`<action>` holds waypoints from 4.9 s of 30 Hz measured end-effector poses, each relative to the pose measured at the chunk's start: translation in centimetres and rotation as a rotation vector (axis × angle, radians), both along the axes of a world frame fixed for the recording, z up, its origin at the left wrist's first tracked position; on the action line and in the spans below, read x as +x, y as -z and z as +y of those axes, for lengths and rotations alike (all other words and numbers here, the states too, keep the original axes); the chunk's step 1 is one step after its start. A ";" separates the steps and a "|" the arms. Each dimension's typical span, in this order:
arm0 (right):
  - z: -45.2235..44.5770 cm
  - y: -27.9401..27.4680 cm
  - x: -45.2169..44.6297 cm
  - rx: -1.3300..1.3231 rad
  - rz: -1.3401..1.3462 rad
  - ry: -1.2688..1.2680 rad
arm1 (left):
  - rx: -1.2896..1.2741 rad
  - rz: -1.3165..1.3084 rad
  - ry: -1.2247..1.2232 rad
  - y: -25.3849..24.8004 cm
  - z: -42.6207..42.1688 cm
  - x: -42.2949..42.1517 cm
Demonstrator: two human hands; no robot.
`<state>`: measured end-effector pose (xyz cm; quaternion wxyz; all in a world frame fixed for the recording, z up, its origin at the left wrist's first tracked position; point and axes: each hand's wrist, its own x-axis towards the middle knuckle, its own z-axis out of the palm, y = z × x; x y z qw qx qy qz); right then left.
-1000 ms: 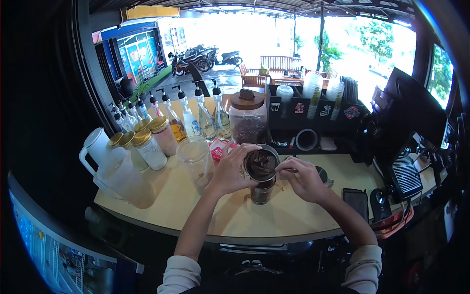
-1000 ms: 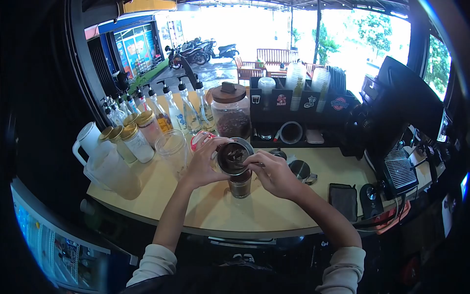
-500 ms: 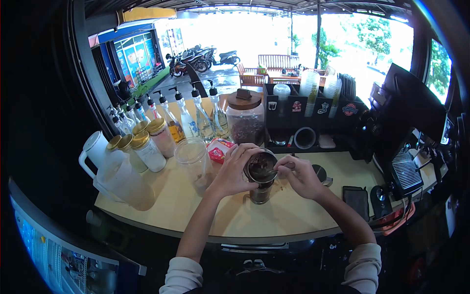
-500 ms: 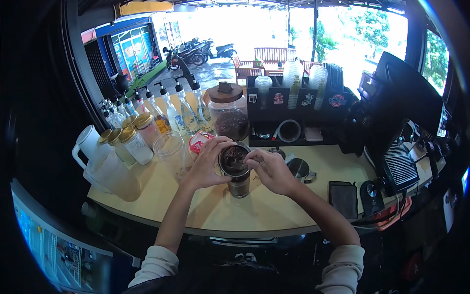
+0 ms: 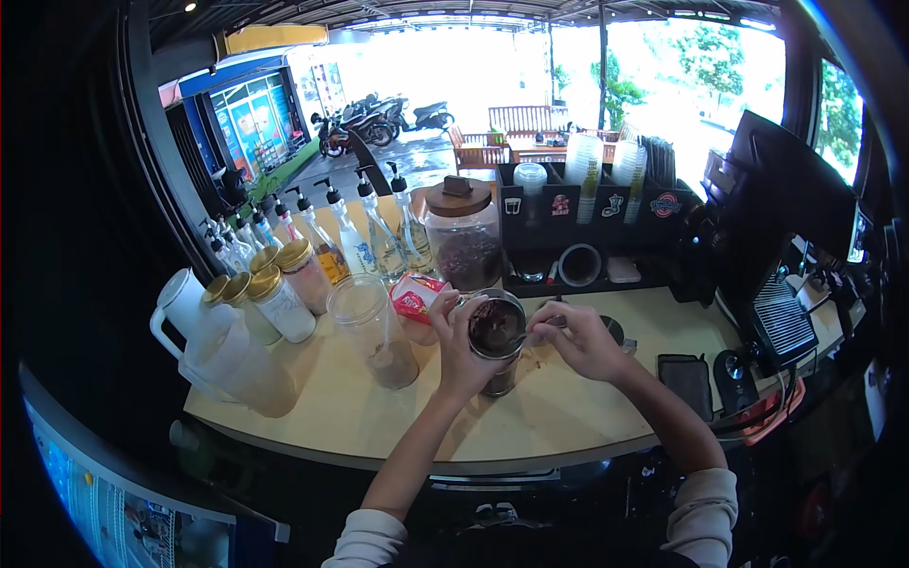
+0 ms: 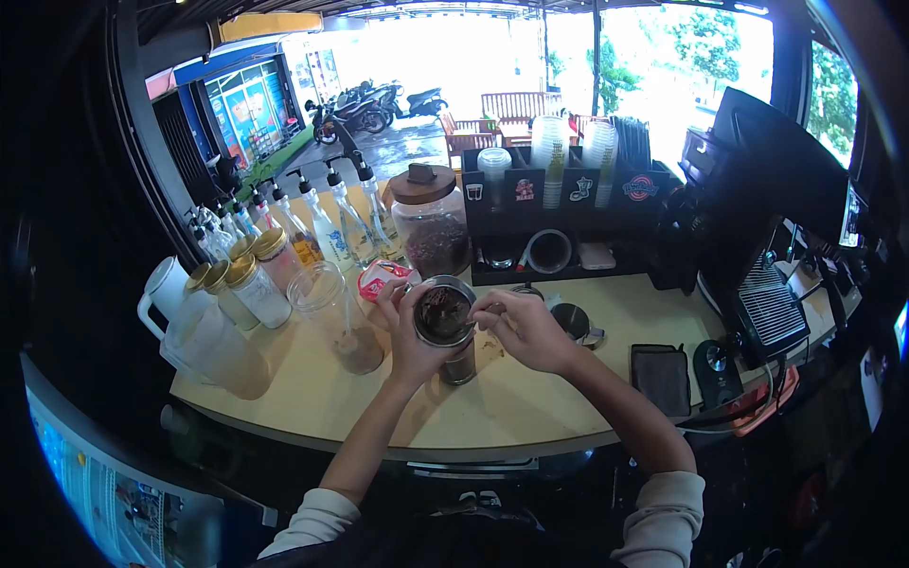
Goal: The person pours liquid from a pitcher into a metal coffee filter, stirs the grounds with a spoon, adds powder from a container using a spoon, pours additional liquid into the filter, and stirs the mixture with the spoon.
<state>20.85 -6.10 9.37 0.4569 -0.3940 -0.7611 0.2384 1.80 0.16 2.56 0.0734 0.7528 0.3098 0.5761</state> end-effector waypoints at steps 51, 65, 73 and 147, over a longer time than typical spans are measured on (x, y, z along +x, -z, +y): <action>-0.4 1.8 -1.3 0.074 0.064 0.071 | -0.300 -0.121 0.131 0.6 -0.6 -0.3; 0.2 1.0 -1.3 0.032 0.083 0.071 | -0.281 -0.276 0.076 1.7 -0.7 1.9; 0.3 0.8 -1.0 0.119 0.019 0.049 | -0.201 -0.290 0.161 0.9 -0.5 1.5; 3.8 -6.1 -4.2 0.008 -0.423 -0.120 | -0.412 0.235 0.372 -0.5 1.7 -3.2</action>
